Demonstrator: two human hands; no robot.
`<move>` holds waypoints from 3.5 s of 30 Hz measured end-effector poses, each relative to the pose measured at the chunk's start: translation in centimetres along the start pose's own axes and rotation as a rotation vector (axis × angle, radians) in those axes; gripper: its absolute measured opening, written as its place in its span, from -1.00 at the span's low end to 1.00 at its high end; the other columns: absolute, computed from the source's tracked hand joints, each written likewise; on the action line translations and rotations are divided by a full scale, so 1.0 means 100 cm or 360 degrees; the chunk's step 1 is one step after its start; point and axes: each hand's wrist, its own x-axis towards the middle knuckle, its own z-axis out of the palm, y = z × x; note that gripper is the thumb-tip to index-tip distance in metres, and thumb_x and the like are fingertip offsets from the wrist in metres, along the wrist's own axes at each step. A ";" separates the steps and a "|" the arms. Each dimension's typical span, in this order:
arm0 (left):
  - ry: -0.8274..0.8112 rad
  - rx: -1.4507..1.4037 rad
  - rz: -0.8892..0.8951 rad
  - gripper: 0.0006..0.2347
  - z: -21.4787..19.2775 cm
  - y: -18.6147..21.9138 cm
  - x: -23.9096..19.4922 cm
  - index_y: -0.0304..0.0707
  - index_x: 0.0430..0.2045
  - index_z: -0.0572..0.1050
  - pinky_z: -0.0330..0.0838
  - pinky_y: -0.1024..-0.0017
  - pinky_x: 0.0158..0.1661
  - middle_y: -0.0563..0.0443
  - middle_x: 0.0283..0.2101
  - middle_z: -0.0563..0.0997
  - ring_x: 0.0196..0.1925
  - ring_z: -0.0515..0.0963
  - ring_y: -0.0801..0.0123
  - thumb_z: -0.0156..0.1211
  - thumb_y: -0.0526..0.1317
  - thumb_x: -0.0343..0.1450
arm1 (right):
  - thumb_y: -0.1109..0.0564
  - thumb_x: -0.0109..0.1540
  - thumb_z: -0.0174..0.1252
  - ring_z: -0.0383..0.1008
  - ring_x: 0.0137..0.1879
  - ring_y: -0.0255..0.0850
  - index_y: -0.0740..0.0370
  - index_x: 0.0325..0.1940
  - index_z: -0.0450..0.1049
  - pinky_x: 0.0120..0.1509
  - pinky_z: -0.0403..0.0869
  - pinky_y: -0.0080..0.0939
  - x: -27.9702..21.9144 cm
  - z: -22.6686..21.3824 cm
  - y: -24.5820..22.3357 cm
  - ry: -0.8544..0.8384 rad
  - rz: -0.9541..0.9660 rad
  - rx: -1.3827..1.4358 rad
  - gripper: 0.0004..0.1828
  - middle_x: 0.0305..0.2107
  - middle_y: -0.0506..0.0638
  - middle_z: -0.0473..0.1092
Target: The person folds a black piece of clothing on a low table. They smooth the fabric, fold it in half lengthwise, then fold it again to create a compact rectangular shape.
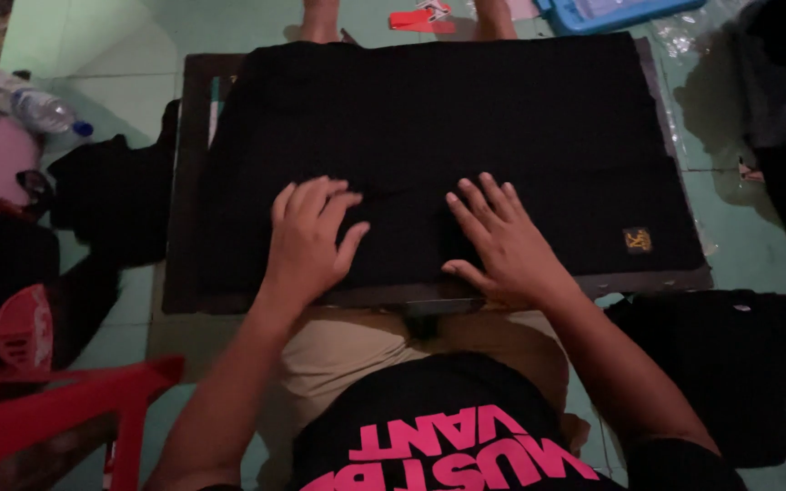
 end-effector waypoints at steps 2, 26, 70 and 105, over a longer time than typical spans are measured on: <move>0.0012 0.0109 -0.0045 -0.65 -0.005 -0.003 -0.028 -0.12 0.12 0.48 0.10 -0.16 0.28 -0.13 0.15 0.47 0.30 0.41 -0.03 0.09 0.04 0.54 | -0.46 0.27 0.05 -0.03 0.57 0.40 0.18 0.62 0.08 0.57 0.01 0.39 0.008 0.006 -0.008 -0.0003 -0.0058 0.0048 0.01 0.45 0.28 0.13; 0.0406 0.0494 -0.0960 -0.86 -0.062 -0.080 -0.156 0.11 -0.25 0.61 0.35 0.17 -0.06 0.23 -0.17 0.48 -0.10 0.53 0.20 0.37 -0.02 0.40 | -0.65 0.28 -0.24 -0.07 0.62 0.30 0.19 0.62 0.00 0.59 -0.01 0.34 0.065 0.059 -0.129 -0.0058 -0.0785 -0.0013 0.10 0.50 0.23 0.04; 0.0449 0.0331 -0.0707 -0.79 -0.059 -0.091 -0.069 -0.02 -0.26 0.47 0.18 0.03 0.01 0.11 -0.12 0.42 -0.03 0.46 0.12 0.32 -0.13 0.31 | -0.14 0.21 0.28 0.64 -0.07 -0.03 -0.10 0.12 0.59 -0.04 0.57 0.01 0.191 0.036 -0.063 0.0568 -0.0431 0.0255 -0.60 -0.15 -0.10 0.62; 0.0398 0.0330 -0.0623 -0.79 0.079 -0.181 0.093 0.09 -0.15 0.48 0.21 -0.09 0.07 0.12 -0.13 0.39 0.03 0.41 0.14 0.31 -0.03 0.41 | 0.12 0.04 0.31 0.50 -0.19 0.13 0.06 -0.07 0.46 -0.08 0.46 0.22 0.219 0.089 0.034 0.0707 0.0465 0.0477 -0.63 -0.43 -0.05 0.46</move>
